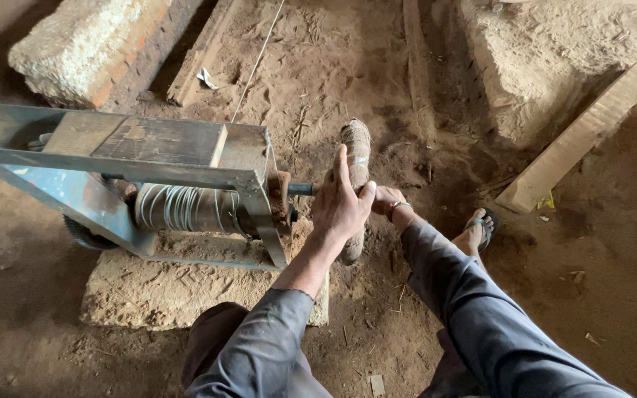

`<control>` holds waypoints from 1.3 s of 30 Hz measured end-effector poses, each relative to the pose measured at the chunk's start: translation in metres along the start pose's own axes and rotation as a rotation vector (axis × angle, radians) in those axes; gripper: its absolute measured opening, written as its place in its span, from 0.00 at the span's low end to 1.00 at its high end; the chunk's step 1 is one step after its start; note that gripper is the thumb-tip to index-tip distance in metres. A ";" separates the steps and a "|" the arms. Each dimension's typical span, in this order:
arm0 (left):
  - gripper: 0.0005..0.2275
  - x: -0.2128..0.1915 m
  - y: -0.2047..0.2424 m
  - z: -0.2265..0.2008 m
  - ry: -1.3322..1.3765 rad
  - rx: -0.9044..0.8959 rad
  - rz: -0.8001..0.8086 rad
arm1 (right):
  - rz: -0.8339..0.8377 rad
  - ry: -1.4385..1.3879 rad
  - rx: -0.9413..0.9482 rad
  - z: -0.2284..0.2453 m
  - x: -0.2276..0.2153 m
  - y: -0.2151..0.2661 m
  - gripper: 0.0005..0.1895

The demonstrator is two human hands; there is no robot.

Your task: The person turns a handle to wind metal wire onto a manual winch spool while using their hands to guide the wire.

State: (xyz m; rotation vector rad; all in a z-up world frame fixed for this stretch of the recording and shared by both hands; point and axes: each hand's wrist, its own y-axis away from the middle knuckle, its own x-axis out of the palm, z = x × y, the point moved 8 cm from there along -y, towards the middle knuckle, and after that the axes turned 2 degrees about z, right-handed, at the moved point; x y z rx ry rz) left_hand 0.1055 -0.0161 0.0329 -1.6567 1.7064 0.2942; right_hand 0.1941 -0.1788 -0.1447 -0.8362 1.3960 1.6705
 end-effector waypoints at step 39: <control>0.41 0.007 0.023 -0.022 -0.110 0.026 -0.255 | -0.039 -0.026 -0.017 0.020 0.046 0.123 0.28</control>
